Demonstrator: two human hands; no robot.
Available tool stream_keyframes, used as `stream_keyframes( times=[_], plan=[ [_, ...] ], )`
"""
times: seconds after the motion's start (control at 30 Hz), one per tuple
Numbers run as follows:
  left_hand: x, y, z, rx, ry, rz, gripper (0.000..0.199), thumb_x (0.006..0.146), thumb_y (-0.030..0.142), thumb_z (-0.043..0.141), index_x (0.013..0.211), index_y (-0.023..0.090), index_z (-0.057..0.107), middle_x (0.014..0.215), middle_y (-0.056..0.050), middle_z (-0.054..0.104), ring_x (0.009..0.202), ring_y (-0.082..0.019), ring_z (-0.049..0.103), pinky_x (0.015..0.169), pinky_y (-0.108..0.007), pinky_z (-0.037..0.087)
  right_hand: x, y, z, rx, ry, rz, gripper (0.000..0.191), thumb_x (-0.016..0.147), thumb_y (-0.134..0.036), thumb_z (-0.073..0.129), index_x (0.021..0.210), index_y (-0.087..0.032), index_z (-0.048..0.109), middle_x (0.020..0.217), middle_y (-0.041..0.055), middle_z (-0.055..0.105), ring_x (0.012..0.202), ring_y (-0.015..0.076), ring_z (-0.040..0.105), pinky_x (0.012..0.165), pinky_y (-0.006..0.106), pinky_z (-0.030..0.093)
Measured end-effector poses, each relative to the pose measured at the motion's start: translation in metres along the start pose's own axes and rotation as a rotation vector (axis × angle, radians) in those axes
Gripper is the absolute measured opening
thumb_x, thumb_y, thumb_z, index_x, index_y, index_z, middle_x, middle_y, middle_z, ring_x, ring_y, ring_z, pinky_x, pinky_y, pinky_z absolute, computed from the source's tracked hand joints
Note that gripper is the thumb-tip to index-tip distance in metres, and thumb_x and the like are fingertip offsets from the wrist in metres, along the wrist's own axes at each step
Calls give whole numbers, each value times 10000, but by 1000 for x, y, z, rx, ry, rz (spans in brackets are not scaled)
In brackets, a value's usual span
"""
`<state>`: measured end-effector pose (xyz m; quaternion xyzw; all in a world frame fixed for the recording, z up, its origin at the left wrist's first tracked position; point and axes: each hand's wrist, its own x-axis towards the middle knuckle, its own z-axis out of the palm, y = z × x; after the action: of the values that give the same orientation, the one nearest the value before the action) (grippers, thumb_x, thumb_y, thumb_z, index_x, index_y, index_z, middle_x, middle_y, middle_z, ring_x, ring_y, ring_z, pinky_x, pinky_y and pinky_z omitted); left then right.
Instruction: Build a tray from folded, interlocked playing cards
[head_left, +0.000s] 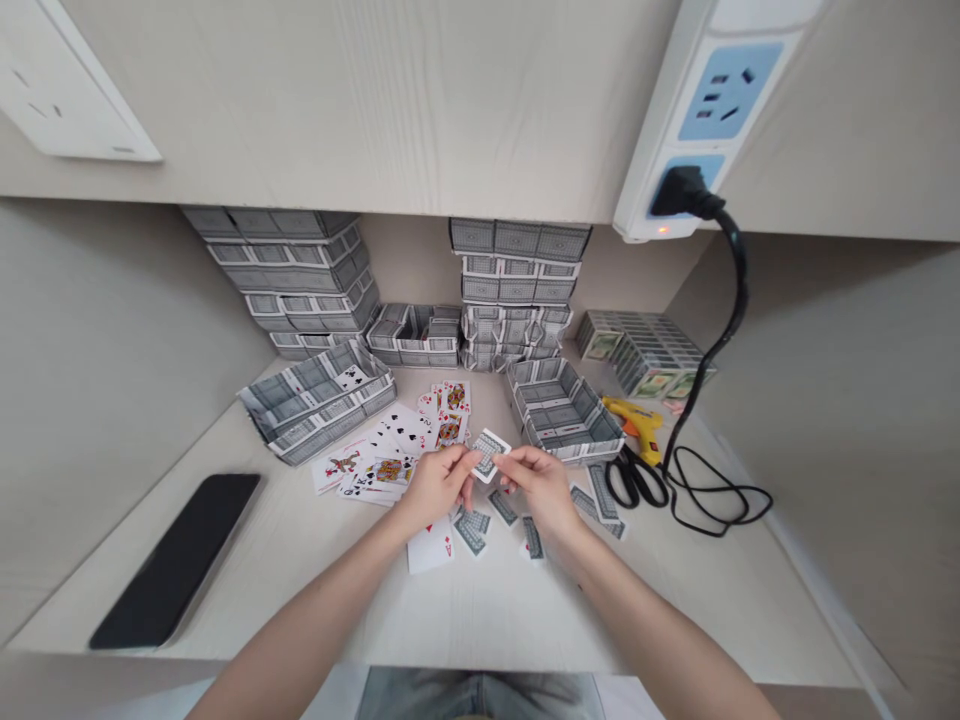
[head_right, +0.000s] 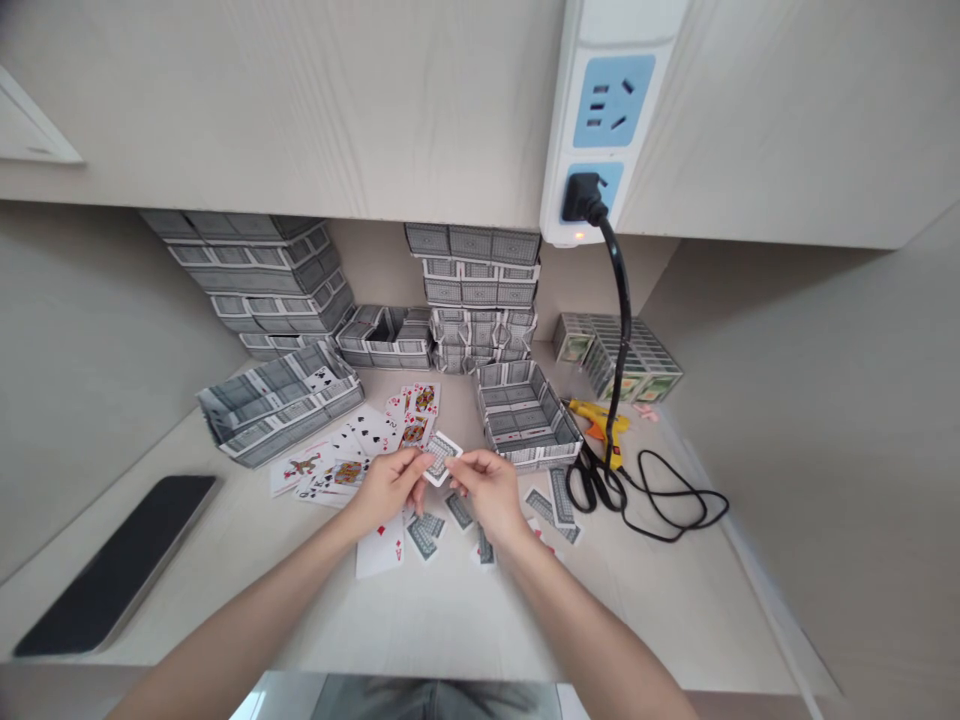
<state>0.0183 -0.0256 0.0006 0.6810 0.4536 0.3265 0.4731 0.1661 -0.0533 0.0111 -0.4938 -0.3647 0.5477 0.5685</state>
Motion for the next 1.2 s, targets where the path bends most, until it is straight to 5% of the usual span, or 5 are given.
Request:
stream_keyframes(
  times=[0.97, 1.2],
  plan=[
    [6, 3, -1, -233, -39, -54, 330, 755, 461, 521, 631, 163, 453, 467, 60, 541, 389, -83, 520, 390, -187, 392, 2, 4, 2, -17, 24, -43, 291, 569, -395, 720, 606, -173, 536, 469, -49, 513, 413, 66, 403, 426, 202, 314],
    [8, 8, -5, -284, 42, -81, 284, 750, 429, 530, 714, 147, 531, 500, 42, 555, 418, -96, 516, 418, -209, 414, 3, 6, 0, 23, -123, 51, 285, 620, -419, 676, 615, -158, 563, 615, 0, 615, 446, 70, 470, 417, 197, 374]
  ],
)
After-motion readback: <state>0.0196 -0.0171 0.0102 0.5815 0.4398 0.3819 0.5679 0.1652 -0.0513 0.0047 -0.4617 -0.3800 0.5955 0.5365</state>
